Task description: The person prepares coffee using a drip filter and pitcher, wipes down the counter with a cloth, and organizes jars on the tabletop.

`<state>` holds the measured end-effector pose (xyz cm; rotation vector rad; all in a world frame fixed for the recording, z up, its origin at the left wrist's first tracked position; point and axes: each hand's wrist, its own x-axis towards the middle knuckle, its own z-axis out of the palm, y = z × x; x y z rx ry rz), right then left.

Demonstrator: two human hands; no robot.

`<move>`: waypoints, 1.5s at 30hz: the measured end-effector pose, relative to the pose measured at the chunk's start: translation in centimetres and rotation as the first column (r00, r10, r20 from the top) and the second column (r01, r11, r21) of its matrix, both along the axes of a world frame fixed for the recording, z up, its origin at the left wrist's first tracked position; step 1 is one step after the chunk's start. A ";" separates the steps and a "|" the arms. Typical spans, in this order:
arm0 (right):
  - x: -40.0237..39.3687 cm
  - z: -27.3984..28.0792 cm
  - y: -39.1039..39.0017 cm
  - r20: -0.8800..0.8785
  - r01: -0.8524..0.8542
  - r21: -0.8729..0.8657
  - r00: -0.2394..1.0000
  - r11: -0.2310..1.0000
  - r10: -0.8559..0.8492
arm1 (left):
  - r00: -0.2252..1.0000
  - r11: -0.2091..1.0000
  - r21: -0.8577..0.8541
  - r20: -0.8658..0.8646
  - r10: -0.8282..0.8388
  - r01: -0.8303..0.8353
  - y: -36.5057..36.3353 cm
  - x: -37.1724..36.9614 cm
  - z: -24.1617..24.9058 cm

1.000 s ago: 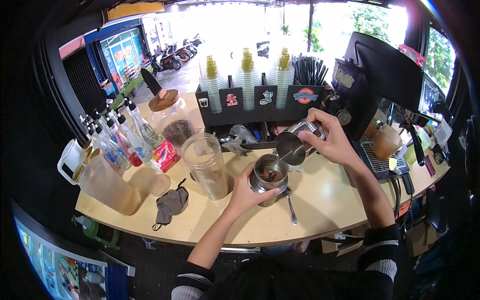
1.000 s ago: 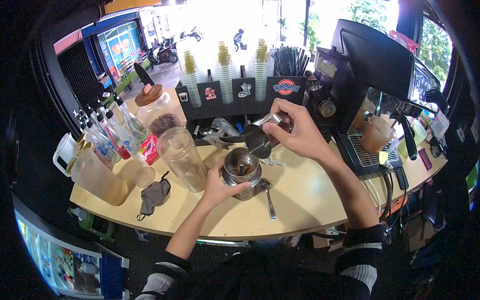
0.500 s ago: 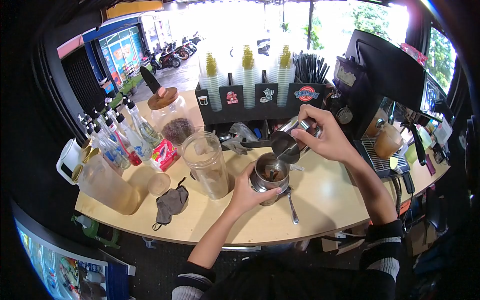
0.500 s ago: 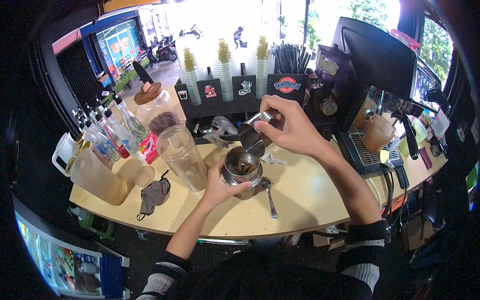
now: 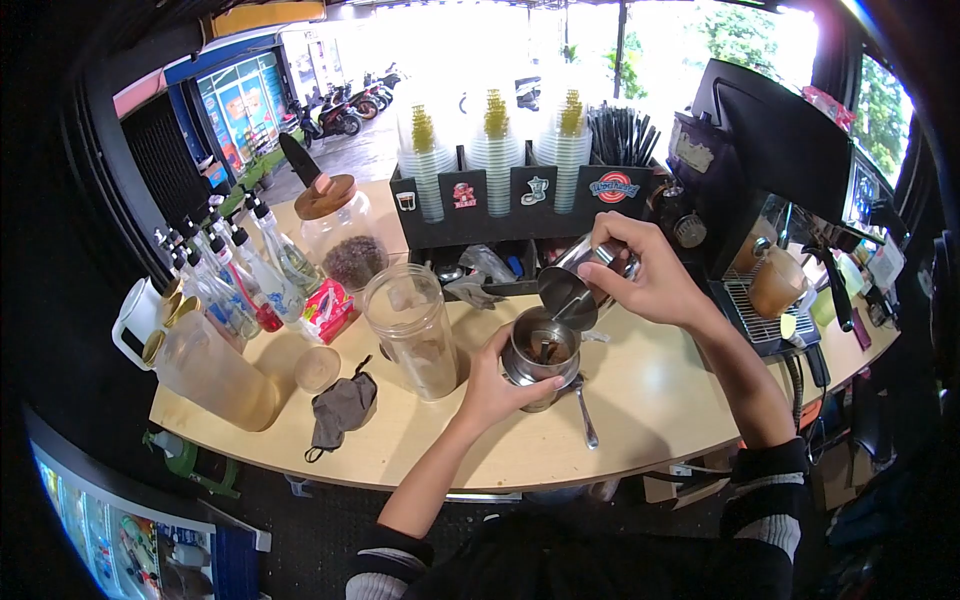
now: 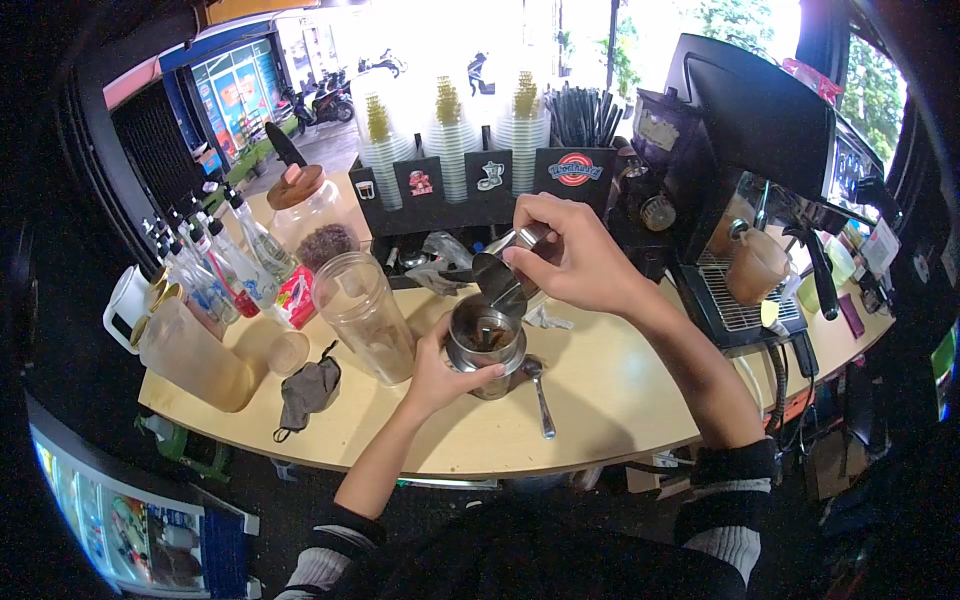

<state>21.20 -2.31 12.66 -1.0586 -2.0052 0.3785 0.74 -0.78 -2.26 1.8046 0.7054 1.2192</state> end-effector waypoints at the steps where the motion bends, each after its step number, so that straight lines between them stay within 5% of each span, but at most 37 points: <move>1: 0.0 0.0 0.0 0.000 0.000 0.000 1.000 1.000 0.000 | 1.000 1.000 -0.002 0.003 -0.003 0.003 0.0 0.0 0.1; 16: 0.2 0.1 -0.3 0.069 0.013 0.072 0.997 0.997 -0.018 | 1.000 1.000 -0.007 0.006 0.000 0.000 -0.2 0.0 0.2; 19: 0.3 0.3 -0.6 -0.014 0.028 -0.062 0.999 0.998 -0.029 | 1.000 1.000 -0.010 0.013 -0.005 0.005 -0.2 0.0 0.3; 22: 0.8 0.1 -0.3 0.080 0.003 0.095 0.997 0.995 -0.011 | 1.000 1.000 0.001 0.005 -0.001 0.001 -0.1 -0.1 0.1; 28: 0.6 0.3 -0.3 -0.005 0.036 -0.022 0.999 0.999 -0.036 | 1.000 1.000 0.003 0.009 -0.008 0.008 0.0 0.0 -0.1; 33: 0.0 0.4 0.3 0.109 -0.004 0.168 0.994 0.986 -0.014 | 1.000 1.000 -0.010 0.014 -0.021 0.022 -0.1 0.0 0.0; 36: -0.8 0.7 0.1 0.013 -0.011 0.019 1.000 1.000 0.011 | 1.000 1.000 -0.010 0.004 -0.009 0.009 -0.2 0.0 0.1; 45: -1.3 1.0 -0.1 0.095 -0.025 0.079 0.995 0.997 0.017 | 1.000 1.000 -0.004 0.015 -0.017 0.017 -0.1 0.1 0.0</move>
